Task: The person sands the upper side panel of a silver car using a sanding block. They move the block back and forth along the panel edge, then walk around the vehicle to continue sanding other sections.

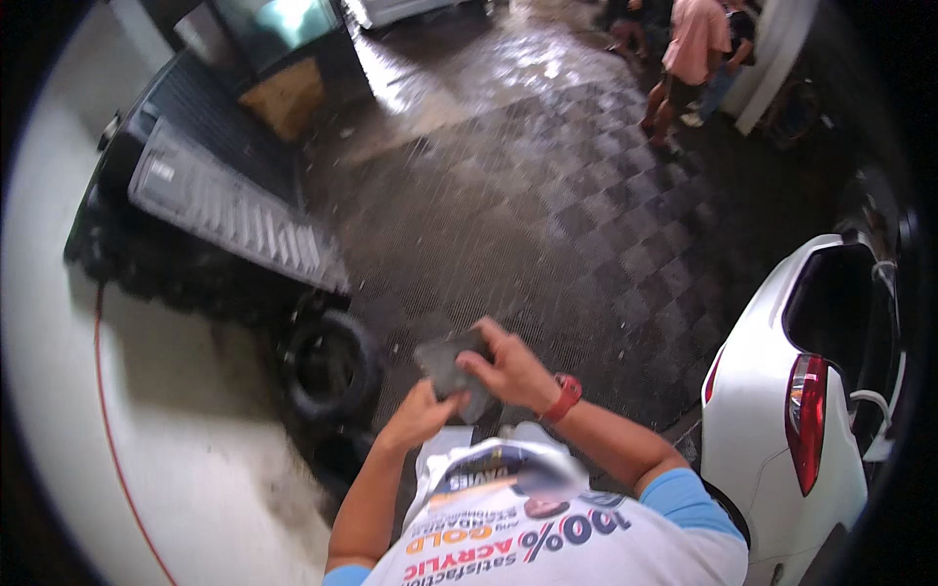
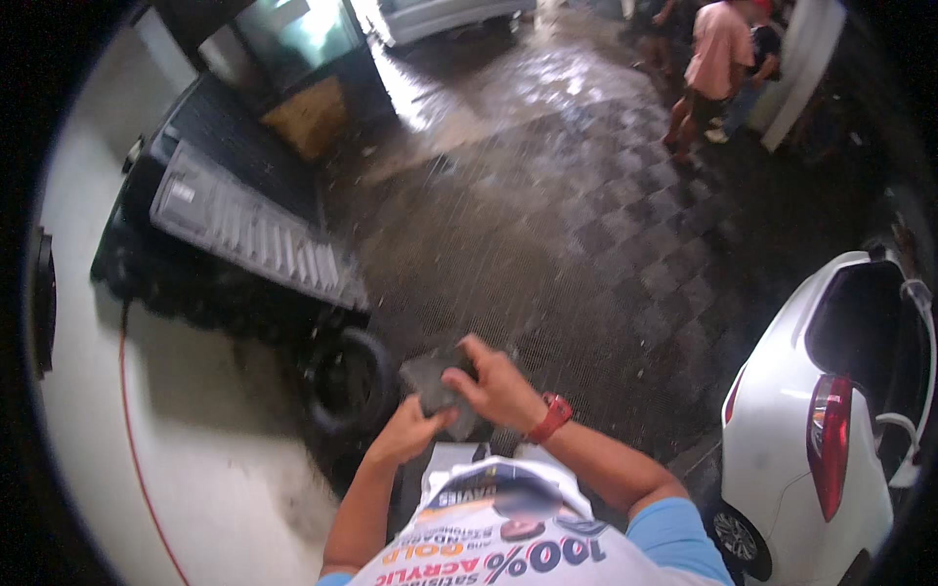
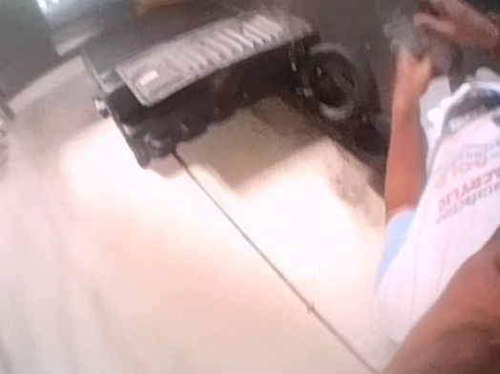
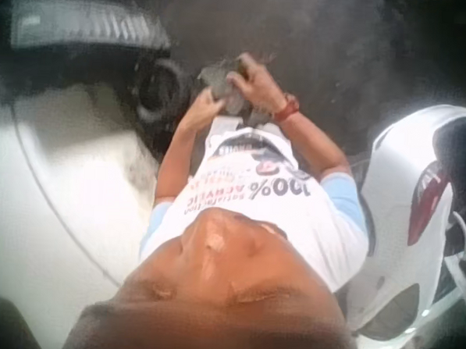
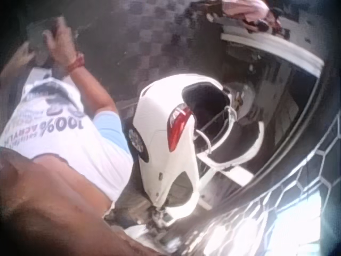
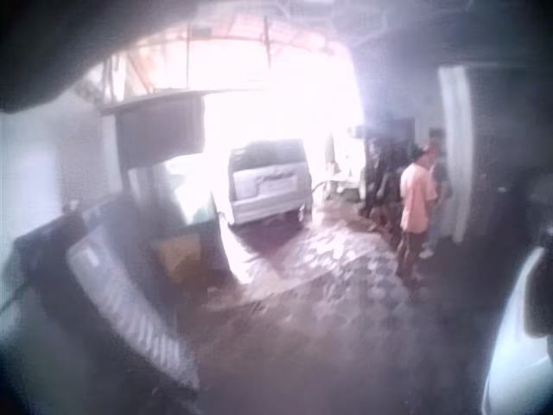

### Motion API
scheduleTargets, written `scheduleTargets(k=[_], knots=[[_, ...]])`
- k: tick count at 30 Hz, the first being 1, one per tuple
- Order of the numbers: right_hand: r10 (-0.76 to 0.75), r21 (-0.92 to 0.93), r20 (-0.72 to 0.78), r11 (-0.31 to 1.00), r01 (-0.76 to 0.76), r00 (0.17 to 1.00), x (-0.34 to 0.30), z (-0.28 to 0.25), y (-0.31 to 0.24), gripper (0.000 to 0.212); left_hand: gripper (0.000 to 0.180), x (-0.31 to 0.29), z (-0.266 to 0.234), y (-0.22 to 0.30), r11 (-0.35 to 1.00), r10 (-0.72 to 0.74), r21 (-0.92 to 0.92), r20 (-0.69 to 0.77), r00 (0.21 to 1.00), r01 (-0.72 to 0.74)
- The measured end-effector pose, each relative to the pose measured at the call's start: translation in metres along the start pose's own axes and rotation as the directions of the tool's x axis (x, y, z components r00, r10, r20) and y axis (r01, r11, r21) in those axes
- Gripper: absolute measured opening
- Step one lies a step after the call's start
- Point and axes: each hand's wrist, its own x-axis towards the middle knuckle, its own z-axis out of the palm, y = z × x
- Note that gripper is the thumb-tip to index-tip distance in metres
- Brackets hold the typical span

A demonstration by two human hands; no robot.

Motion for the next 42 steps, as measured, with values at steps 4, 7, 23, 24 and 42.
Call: scheduleTargets(k=[4, 7, 23, 24, 42], knots=[[0.164, 0.081, -0.196, 0.985, -0.150, 0.967, 0.073, -0.035, 0.033, 0.034, 0.052, 0.076, -0.030, -0.021, 0.895, -0.017, -0.444, 0.035, 0.999, 0.031], [0.338, 0.268, -0.188, 0.921, -0.283, 0.922, 0.130, -0.048, 0.068, 0.037, 0.073, 0.143, -0.061, -0.014, 0.496, 0.105, -0.868, 0.092, 0.990, 0.028], [0.470, 0.730, -0.555, 0.672, 0.130, 0.686, 0.405, -0.175, 0.074, 0.042, 0.035, 0.446, -0.209, 0.121, 0.910, 0.414, -0.049, 0.082, 0.907, -0.411], [0.356, 0.493, -0.688, 0.869, 0.047, 0.633, 0.420, -0.200, 0.098, 0.062, 0.033, 0.464, -0.195, 0.138, 0.912, 0.402, -0.096, 0.020, 0.916, -0.398], [0.029, -0.108, -0.298, 0.992, -0.064, 0.954, 0.649, -0.534, 0.160, 0.038, 0.030, 0.854, -0.119, 0.322, 0.997, 0.077, 0.003, 0.361, 0.929, -0.083]])
